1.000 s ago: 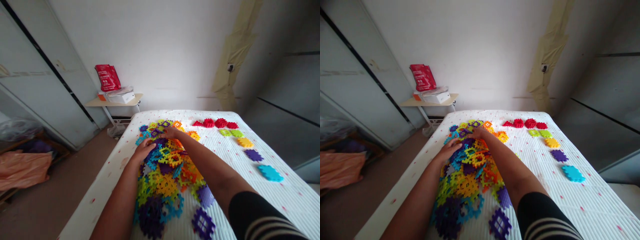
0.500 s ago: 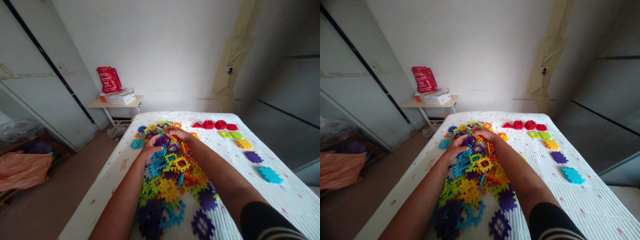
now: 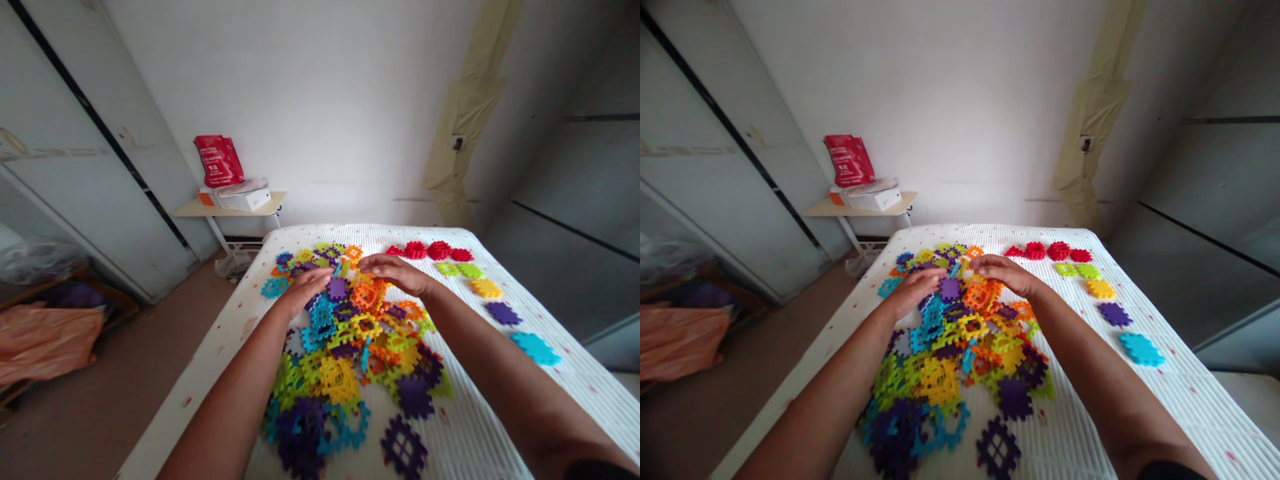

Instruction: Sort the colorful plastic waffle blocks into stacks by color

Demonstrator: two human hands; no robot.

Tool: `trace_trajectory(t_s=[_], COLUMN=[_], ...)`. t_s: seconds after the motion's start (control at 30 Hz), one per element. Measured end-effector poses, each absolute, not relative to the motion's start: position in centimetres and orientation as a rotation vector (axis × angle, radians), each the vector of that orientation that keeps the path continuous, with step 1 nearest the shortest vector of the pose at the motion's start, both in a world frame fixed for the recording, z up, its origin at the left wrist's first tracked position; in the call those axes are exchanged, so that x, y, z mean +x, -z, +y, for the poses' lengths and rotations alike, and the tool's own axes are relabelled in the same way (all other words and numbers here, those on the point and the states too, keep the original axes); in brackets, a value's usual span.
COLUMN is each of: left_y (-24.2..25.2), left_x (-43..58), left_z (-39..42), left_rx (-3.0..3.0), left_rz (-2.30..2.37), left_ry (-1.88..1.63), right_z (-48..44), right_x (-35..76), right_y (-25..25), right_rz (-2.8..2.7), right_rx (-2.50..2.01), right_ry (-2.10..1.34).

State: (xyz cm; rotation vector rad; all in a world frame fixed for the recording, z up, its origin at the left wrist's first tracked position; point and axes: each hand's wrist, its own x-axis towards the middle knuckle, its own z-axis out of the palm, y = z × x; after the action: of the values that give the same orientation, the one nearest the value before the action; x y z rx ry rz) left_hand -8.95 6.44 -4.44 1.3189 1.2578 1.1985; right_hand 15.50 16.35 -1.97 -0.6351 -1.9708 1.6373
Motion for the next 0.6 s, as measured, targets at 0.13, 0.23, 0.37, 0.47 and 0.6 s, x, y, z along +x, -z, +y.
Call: trace_trajectory(t_s=[0.13, 0.23, 0.37, 0.47, 0.6], left_y=[4.5, 4.3, 4.7, 6.3, 9.4], left_x=[-10.0, -11.0, -12.4, -12.3, -10.5], left_z=[3.4, -0.1, -6.5, -11.4, -14.7], left_rx=[1.338, 1.465, 1.815, 2.044, 2.248], left_rz=[1.306, 1.382, 1.594, 1.737, 1.809], left_ry=[-1.183, -1.186, -1.038, -0.836, -0.609], right_z=[13.2, 9.5, 4.1, 1.2, 0.4], right_x=[19.3, 22.1, 24.7, 25.0, 23.3], right_y=[2.1, 2.2, 3.4, 5.7, 9.1], right_rz=[-2.203, -2.430, -2.693, -2.713, -2.634], right_rx=[-0.687, -0.678, -0.712, -0.782, -0.881], right_ry=[-1.443, -1.155, -0.754, -0.513, -0.353])
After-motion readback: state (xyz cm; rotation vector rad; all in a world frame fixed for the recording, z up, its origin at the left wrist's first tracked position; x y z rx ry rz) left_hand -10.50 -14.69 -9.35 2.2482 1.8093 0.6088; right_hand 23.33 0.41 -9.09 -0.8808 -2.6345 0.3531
